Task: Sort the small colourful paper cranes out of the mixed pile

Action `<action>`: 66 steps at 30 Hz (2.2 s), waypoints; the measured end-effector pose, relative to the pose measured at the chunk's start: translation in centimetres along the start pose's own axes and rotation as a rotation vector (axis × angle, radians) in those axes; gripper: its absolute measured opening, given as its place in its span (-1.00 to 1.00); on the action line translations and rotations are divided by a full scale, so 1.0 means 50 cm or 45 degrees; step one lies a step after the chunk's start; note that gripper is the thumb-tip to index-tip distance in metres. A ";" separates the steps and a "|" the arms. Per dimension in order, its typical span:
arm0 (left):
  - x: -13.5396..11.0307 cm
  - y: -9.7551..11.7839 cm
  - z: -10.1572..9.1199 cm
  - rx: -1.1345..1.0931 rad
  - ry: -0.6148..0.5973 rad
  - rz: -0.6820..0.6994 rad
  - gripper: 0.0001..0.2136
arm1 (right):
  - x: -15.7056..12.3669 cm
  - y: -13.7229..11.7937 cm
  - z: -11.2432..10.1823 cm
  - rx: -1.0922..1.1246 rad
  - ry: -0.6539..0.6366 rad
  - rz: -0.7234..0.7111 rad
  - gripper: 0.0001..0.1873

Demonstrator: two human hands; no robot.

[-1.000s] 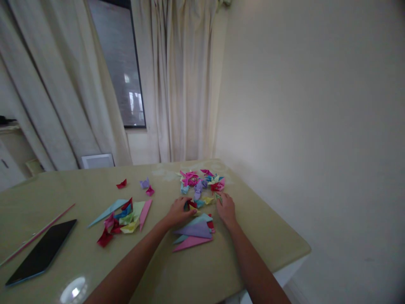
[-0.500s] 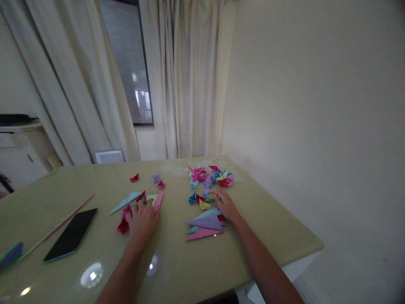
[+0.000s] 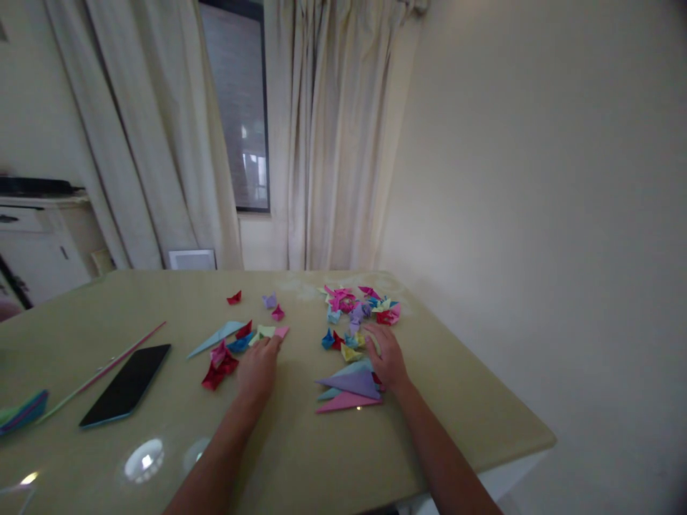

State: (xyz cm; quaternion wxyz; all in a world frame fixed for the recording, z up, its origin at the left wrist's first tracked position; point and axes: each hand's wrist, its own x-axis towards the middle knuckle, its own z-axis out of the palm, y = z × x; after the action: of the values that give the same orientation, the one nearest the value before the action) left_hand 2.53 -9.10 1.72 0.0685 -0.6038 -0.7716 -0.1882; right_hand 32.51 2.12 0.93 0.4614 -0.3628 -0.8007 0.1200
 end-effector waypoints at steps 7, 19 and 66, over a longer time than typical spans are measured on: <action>-0.010 0.044 0.038 -0.402 0.265 0.316 -0.71 | -0.016 -0.087 0.055 -0.055 -0.166 -0.379 -0.69; -0.063 0.136 0.041 -0.867 0.409 0.872 -0.67 | -0.038 -0.086 0.088 0.145 -0.224 -0.426 -0.81; -0.006 -0.130 -0.017 0.214 0.087 -0.668 -0.59 | 0.000 0.102 -0.020 0.017 0.317 0.649 -0.68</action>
State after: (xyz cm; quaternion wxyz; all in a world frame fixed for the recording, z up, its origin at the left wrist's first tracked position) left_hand -3.71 -11.00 1.03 0.0932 -0.3688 -0.9117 -0.1553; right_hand 35.73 5.60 -1.20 0.5137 -0.5613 -0.6198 0.1921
